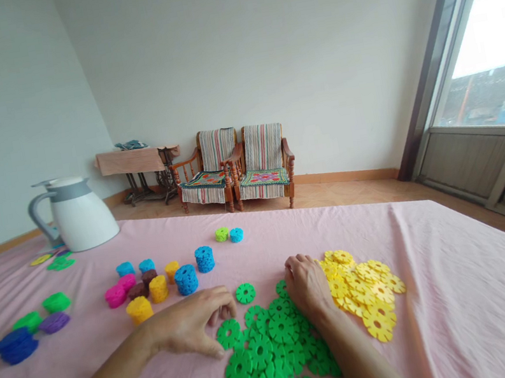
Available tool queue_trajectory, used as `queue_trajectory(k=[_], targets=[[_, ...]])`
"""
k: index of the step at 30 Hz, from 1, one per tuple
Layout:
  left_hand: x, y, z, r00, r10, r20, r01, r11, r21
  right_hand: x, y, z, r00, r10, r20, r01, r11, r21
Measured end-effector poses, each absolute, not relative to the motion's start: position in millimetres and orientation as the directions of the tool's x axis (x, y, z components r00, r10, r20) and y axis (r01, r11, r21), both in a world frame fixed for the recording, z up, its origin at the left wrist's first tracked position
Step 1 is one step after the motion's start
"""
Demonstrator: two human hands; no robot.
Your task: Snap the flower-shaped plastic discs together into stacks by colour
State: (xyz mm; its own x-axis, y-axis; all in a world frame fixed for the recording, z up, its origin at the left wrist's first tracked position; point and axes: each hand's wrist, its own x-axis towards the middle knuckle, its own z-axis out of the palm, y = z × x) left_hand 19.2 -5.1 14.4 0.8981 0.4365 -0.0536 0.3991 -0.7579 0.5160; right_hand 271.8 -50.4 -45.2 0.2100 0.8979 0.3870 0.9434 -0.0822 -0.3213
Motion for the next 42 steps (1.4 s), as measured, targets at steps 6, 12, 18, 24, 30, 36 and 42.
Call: queue_trajectory(k=[6,12,18,24,30,36,42], targets=[[22.8,-6.9,11.1,0.907,0.421,-0.018,0.375,-0.788,0.488,272.1,-50.8,-44.6,0.204,0.900,0.385,0.944,-0.077,-0.320],[26.9,-1.5,4.9,0.860,0.494,0.124,0.393,-0.799,0.456,271.9,-51.3,-45.5,0.204,0.899,0.388,0.946,-0.079,-0.313],[45.2,7.9,-10.8,0.728,0.595,0.341,0.409,-0.776,0.480,271.3,-51.2,-45.1,0.200,0.899,0.390,0.949,-0.080,-0.305],[51.2,13.1,-22.5,0.728,0.569,0.382,0.396,-0.804,0.444,271.3,-51.1,-45.0,0.197,0.899,0.391,0.949,-0.074,-0.308],[50.8,14.3,-24.6,0.737,0.556,0.385,0.387,-0.814,0.433,272.0,-49.9,-46.9,0.199,0.901,0.386,0.946,-0.074,-0.314],[50.6,10.2,-18.9,0.702,0.578,0.415,0.376,-0.797,0.473,272.7,-49.5,-47.0,0.198,0.901,0.387,0.944,-0.069,-0.323],[64.2,-21.1,-1.5,0.786,0.513,0.346,0.294,-0.802,0.520,272.1,-49.9,-46.2,0.201,0.898,0.391,0.946,-0.073,-0.317]])
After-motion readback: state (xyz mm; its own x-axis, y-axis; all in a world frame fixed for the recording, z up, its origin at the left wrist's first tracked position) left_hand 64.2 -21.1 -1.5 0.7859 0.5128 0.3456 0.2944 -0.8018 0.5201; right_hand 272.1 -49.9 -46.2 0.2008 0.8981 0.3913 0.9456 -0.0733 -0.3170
